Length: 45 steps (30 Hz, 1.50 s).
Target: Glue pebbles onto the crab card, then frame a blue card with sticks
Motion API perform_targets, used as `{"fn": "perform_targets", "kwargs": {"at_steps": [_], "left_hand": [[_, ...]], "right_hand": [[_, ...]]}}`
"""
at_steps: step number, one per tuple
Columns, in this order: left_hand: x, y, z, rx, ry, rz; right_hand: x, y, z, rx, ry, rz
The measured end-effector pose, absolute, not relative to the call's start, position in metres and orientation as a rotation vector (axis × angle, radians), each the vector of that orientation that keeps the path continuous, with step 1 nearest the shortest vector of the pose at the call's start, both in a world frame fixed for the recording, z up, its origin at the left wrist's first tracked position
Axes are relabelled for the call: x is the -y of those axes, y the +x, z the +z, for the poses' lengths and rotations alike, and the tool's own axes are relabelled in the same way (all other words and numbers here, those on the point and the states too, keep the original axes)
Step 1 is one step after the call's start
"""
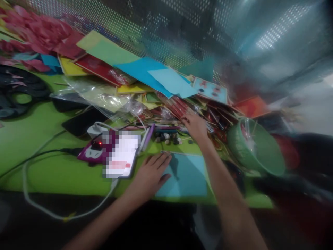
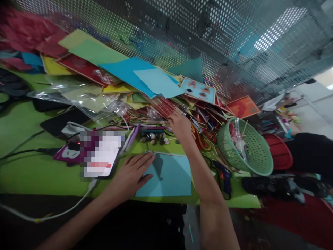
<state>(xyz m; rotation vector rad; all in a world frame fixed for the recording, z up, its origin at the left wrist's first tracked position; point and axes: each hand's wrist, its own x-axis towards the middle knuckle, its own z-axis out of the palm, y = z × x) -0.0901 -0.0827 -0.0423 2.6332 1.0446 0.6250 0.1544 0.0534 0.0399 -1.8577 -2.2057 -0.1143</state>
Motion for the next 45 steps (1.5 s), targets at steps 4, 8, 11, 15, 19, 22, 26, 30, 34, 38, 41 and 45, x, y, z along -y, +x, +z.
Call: {"fn": "perform_targets", "kwargs": {"at_steps": [4, 8, 11, 15, 19, 22, 26, 30, 34, 38, 41, 45], "left_hand": [[0.083, -0.089, -0.043, -1.051, 2.610, 0.674], [0.083, -0.089, -0.043, -1.046, 2.592, 0.696], [0.082, -0.090, -0.045, -1.029, 2.586, 0.704], [0.082, -0.091, -0.050, -1.020, 2.583, 0.723], [0.081, -0.091, -0.052, -0.997, 2.579, 0.760], [0.080, -0.091, -0.053, -0.980, 2.593, 0.777], [0.079, -0.091, -0.053, -0.972, 2.614, 0.786], [0.079, -0.091, -0.054, -0.995, 2.630, 0.765], [0.079, -0.092, -0.053, -1.001, 2.614, 0.746], [0.079, -0.092, -0.052, -1.002, 2.606, 0.732], [0.079, -0.092, -0.052, -1.000, 2.603, 0.734], [0.079, -0.091, -0.052, -1.008, 2.605, 0.757]], "right_hand": [[-0.074, 0.145, 0.038, 2.178, -2.019, -0.252], [-0.081, 0.135, 0.036, 2.205, -2.131, -0.286], [-0.082, 0.141, 0.035, 2.141, -2.067, -0.151], [-0.077, 0.177, 0.037, 2.008, -1.999, -0.074], [-0.061, 0.221, 0.039, 1.992, -2.120, -0.176], [-0.047, 0.236, 0.037, 1.956, -2.129, -0.199], [-0.035, 0.227, 0.030, 2.152, -1.913, -0.146], [-0.033, 0.217, 0.029, 2.321, -2.000, -0.301], [-0.035, 0.217, 0.031, 2.163, -2.209, -0.442], [-0.031, 0.209, 0.028, 2.193, -2.150, -0.394], [-0.027, 0.200, 0.022, 2.213, -2.164, -0.332], [-0.030, 0.192, 0.017, 2.185, -2.212, -0.378]]}}
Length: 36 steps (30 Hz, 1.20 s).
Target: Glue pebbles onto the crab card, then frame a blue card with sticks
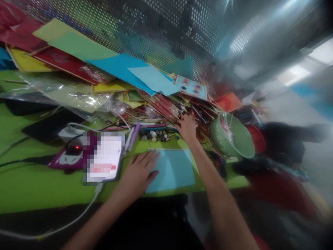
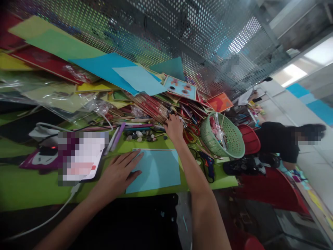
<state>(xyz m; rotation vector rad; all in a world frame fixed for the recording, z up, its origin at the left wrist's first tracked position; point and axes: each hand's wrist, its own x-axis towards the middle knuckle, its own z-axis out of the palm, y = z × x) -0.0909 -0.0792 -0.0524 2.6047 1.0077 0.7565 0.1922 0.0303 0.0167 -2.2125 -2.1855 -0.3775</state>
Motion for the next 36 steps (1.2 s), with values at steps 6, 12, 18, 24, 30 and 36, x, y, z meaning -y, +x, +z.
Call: {"fn": "perform_targets", "kwargs": {"at_steps": [6, 12, 18, 24, 30, 36], "left_hand": [[0.080, -0.091, -0.048, -1.015, 2.589, 0.726], [0.080, -0.090, -0.049, -1.006, 2.574, 0.732], [0.079, -0.090, -0.050, -1.019, 2.549, 0.726], [0.076, -0.094, -0.045, -1.028, 2.477, 0.854], [0.069, -0.089, 0.000, -1.048, 2.435, 1.208], [0.062, -0.067, 0.034, -1.075, 2.475, 1.058]], "right_hand": [[-0.039, 0.189, 0.019, 2.224, -2.238, -0.342], [-0.032, 0.196, 0.023, 2.163, -2.226, -0.194], [-0.030, 0.189, 0.024, 2.210, -2.220, -0.188], [-0.004, 0.207, 0.054, 1.951, -2.009, -0.009], [0.069, 0.228, 0.095, 1.777, -1.670, 0.131], [0.124, 0.214, 0.123, 1.888, -1.599, 0.387]]}}
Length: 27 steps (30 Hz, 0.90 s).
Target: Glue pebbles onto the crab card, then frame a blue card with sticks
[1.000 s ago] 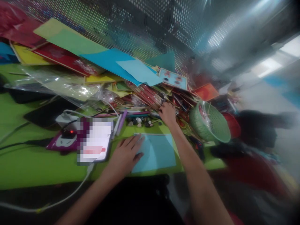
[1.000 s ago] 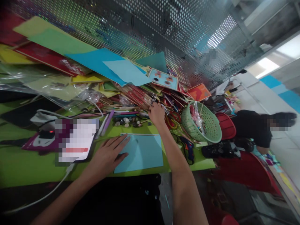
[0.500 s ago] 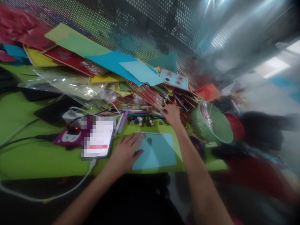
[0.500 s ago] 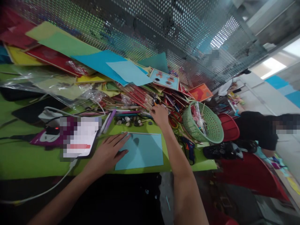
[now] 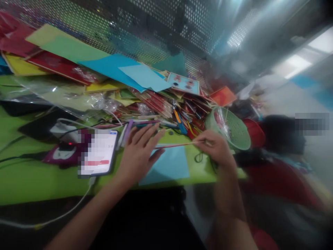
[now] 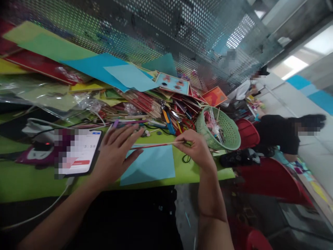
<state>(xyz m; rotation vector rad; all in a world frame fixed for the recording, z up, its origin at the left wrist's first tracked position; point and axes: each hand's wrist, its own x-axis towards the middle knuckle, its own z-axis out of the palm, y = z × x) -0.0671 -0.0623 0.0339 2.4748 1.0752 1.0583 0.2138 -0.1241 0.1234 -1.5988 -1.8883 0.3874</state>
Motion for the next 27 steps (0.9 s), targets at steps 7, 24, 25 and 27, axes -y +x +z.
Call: {"fn": "perform_targets", "kwargs": {"at_steps": [7, 24, 25, 27], "left_hand": [[0.081, -0.054, 0.029, -0.807, 1.996, 0.556], [0.115, -0.061, 0.031, -0.845, 1.805, 0.557], [0.117, -0.070, 0.030, -0.845, 1.804, 0.551], [0.124, -0.096, 0.025, -0.890, 1.804, 0.508]], "right_hand": [[0.126, 0.198, 0.088, 1.164, -1.322, 0.670], [0.159, 0.160, 0.070, 1.118, -1.276, 0.762], [0.159, 0.165, 0.073, 1.058, -1.247, 0.718], [0.159, 0.182, 0.079, 0.921, -1.180, 0.616]]}}
